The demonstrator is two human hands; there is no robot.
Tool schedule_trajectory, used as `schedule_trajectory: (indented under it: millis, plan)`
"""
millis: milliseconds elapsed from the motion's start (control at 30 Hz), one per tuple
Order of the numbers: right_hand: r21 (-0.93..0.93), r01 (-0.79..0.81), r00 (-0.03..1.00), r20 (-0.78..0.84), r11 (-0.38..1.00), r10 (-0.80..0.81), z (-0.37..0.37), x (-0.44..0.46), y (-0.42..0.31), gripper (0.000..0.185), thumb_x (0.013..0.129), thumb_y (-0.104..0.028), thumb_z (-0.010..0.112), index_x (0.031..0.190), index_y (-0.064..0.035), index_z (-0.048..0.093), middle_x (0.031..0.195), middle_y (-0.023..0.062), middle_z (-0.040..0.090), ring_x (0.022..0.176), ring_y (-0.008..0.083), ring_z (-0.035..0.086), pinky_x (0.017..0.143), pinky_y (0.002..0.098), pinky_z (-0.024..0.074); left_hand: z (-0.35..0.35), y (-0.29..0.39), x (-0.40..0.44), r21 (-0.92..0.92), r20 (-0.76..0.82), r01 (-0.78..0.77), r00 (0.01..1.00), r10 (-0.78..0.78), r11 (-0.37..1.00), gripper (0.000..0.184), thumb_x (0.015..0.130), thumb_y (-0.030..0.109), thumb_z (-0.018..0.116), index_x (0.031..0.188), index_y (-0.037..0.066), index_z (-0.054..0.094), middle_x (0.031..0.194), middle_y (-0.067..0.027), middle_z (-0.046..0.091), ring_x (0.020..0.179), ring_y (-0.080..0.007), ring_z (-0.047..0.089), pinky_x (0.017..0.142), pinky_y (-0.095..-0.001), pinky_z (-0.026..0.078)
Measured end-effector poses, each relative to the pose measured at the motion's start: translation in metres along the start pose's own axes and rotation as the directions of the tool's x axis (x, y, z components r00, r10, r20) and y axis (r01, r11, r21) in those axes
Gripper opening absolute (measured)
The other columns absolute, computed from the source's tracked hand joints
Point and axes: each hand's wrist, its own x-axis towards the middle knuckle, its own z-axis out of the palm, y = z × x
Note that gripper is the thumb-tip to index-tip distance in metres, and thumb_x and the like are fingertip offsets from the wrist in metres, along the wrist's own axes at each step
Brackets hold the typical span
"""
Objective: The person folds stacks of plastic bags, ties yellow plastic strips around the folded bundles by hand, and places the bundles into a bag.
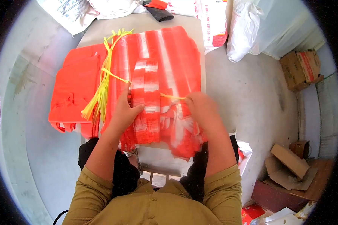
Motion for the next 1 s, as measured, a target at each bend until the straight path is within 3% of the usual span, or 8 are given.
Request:
schedule_trajectory:
  millis: [167, 267, 367, 467, 567, 667, 767, 1000]
  plan:
    - [-0.134, 0.062, 0.998, -0.015, 0.989, -0.065, 0.007, 0.004, 0.012, 0.023, 0.099, -0.023, 0.062, 0.102, -0.0042, 0.074, 0.097, 0.0166, 0.072, 0.093, 0.039, 0.068, 0.082, 0.0472, 0.0539, -0.016, -0.022, 0.02, 0.503, -0.088, -0.3, 0.915, 0.393, 0.811, 0.063, 0.093, 0.005, 0.065, 0.153, -0.004, 0.047, 0.145, -0.0234, 0.059, 0.127, -0.0388, 0.06, 0.107, -0.0422, 0.051]
    - [-0.143, 0.07, 0.998, -0.002, 0.987, -0.071, 0.008, 0.004, 0.01, 0.022, 0.099, -0.022, 0.062, 0.101, -0.004, 0.075, 0.098, 0.0161, 0.072, 0.093, 0.039, 0.068, 0.082, 0.0476, 0.054, -0.028, -0.016, 0.027, 0.608, -0.023, -0.252, 0.942, 0.334, 0.753, 0.058, 0.093, -0.002, 0.058, 0.151, -0.001, 0.05, 0.142, -0.0206, 0.062, 0.117, -0.0388, 0.062, 0.102, -0.0442, 0.052]
    - [-0.128, 0.075, 0.997, 0.0, 0.989, -0.076, 0.007, 0.004, 0.009, 0.022, 0.099, -0.021, 0.062, 0.101, -0.0036, 0.075, 0.1, 0.0153, 0.072, 0.093, 0.0387, 0.068, 0.082, 0.0475, 0.0541, -0.027, -0.029, 0.04, 0.63, -0.075, -0.229, 0.933, 0.351, 0.742, 0.05, 0.092, -0.004, 0.058, 0.141, 0.002, 0.061, 0.133, -0.0187, 0.066, 0.114, -0.0388, 0.063, 0.099, -0.0447, 0.053]
    - [-0.094, 0.086, 0.996, -0.023, 0.992, -0.088, 0.006, 0.004, 0.007, 0.021, 0.099, -0.02, 0.062, 0.1, -0.0033, 0.074, 0.1, 0.0146, 0.072, 0.093, 0.0383, 0.068, 0.081, 0.0471, 0.0542, -0.028, -0.038, 0.048, 0.582, -0.122, -0.291, 0.892, 0.435, 0.759, 0.028, 0.091, 0.002, 0.063, 0.117, 0.005, 0.074, 0.116, -0.0145, 0.07, 0.102, -0.0369, 0.065, 0.092, -0.0451, 0.054]
    - [-0.077, 0.082, 0.996, -0.033, 0.994, -0.084, 0.006, 0.005, 0.004, 0.021, 0.099, -0.02, 0.062, 0.099, -0.0032, 0.074, 0.1, 0.0137, 0.072, 0.092, 0.0378, 0.068, 0.081, 0.0465, 0.0543, -0.031, -0.03, 0.046, 0.675, -0.132, -0.256, 0.881, 0.455, 0.692, 0.007, 0.089, 0.007, 0.068, 0.092, 0.006, 0.075, 0.099, -0.012, 0.069, 0.092, -0.0346, 0.064, 0.084, -0.0451, 0.054]
    - [-0.113, 0.073, 0.997, -0.027, 0.991, -0.076, 0.006, 0.007, 0.006, 0.02, 0.099, -0.02, 0.062, 0.098, -0.0034, 0.074, 0.1, 0.0131, 0.071, 0.092, 0.0373, 0.068, 0.08, 0.0462, 0.0544, -0.039, -0.022, 0.04, 0.735, -0.1, -0.301, 0.838, 0.536, 0.607, 0.006, 0.088, 0.011, 0.071, 0.083, 0.007, 0.071, 0.087, -0.0086, 0.067, 0.085, -0.032, 0.063, 0.078, -0.0451, 0.053]
    - [-0.152, 0.046, 0.998, -0.03, 0.987, -0.051, 0.008, 0.01, 0.007, 0.02, 0.099, -0.02, 0.062, 0.098, -0.0038, 0.074, 0.099, 0.0126, 0.071, 0.092, 0.0368, 0.068, 0.08, 0.0458, 0.0547, -0.046, -0.02, 0.03, 0.782, -0.023, -0.309, 0.853, 0.522, 0.54, 0.006, 0.087, 0.012, 0.071, 0.082, 0.008, 0.071, 0.082, -0.0072, 0.067, 0.083, -0.0315, 0.064, 0.076, -0.0442, 0.053]
    - [-0.264, -0.052, 0.997, -0.068, 0.963, 0.035, 0.009, 0.016, 0.017, 0.024, 0.098, -0.025, 0.063, 0.098, -0.0046, 0.075, 0.101, 0.0109, 0.072, 0.094, 0.0352, 0.069, 0.08, 0.0449, 0.055, -0.051, -0.022, -0.001, 0.705, 0.077, -0.287, 0.94, 0.333, 0.648, 0.008, 0.093, 0.015, 0.066, 0.093, 0.008, 0.069, 0.087, -0.0112, 0.07, 0.087, -0.034, 0.069, 0.077, -0.0482, 0.055]
